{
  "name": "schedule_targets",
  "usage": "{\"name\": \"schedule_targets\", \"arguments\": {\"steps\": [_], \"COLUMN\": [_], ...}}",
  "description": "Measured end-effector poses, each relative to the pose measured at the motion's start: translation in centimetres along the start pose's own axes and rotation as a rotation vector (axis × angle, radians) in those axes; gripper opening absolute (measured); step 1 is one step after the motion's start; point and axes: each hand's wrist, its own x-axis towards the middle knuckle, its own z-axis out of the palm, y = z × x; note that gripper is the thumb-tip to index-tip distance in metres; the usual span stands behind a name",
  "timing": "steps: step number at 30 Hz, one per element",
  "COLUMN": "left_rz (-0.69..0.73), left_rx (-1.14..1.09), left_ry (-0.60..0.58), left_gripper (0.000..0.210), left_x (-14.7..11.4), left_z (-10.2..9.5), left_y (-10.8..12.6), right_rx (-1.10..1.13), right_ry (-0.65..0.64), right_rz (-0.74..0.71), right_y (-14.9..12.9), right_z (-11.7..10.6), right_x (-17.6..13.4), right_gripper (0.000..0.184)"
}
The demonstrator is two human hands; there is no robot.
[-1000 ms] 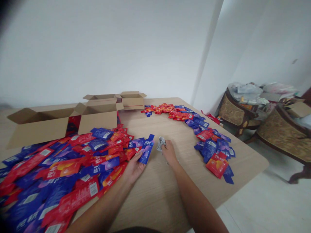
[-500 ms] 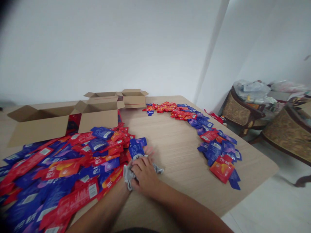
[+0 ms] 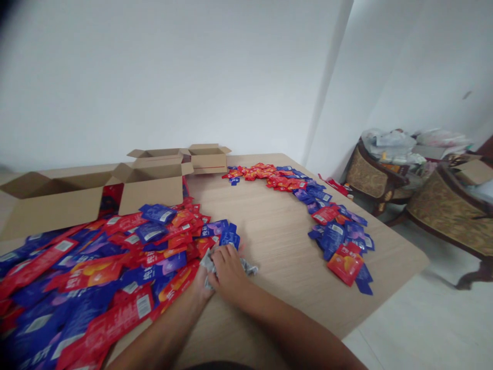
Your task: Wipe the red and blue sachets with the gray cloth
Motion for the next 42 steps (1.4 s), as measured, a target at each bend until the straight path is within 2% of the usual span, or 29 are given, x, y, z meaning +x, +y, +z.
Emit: {"name": "schedule_targets", "arguments": {"steps": [4, 10, 14, 17, 21, 25, 28, 31, 36, 39, 42], "left_rz": [-0.041, -0.138, -0.082, 0.031, 0.238, 0.575, 0.728, 0.611, 0.271, 0.108, -0.010], "left_rx": [-0.046, 0.008, 0.085, 0.173, 0.361, 0.274, 0.101, 0.078, 0.239, 0.275, 0.257], "left_ry": [0.024, -0.010, -0.067, -0.071, 0.126, 0.197, 0.153, 0.096, 0.036, 0.011, 0.024], "left_gripper": [0.021, 0.024, 0.042, 0.045, 0.030, 0.019, 0.022, 0.025, 0.027, 0.027, 0.025], "left_x": [-0.5, -1.0, -1.3, -1.9, -2.9, -3.9, -4.2, -4.0, -3.0, -2.4, -1.6], "left_z": [0.4, 1.6, 2.5, 3.8, 5.7, 6.9, 7.4, 7.7, 7.4, 6.3, 4.6], "left_y": [-0.3, -0.7, 0.0, 1.6, 5.0, 9.1, 10.9, 9.8, 4.3, 1.5, -0.3], "right_rx": [-0.137, -0.340, -0.453, -0.573, -0.740, -0.858, -0.837, -0.826, -0.858, -0.859, -0.783], "right_ry": [0.050, 0.112, 0.136, 0.202, 0.271, 0.201, 0.058, -0.026, -0.019, 0.004, 0.073], "right_rz": [0.107, 0.277, 0.321, 0.413, 0.633, 0.874, 0.962, 0.980, 0.899, 0.853, 0.832], "right_y": [1.0, 5.5, 9.4, 13.0, 18.4, 23.3, 25.7, 26.8, 27.4, 27.5, 27.4], "right_z": [-0.2, -1.2, -2.6, -5.1, -10.3, -14.4, -15.3, -15.0, -15.1, -15.4, -15.6], "right_x": [1.6, 2.7, 2.7, 1.9, -1.0, -3.7, -4.3, -4.0, -3.3, -3.3, -3.0], "right_gripper": [0.024, 0.018, 0.022, 0.036, 0.048, 0.047, 0.046, 0.042, 0.033, 0.029, 0.025]}}
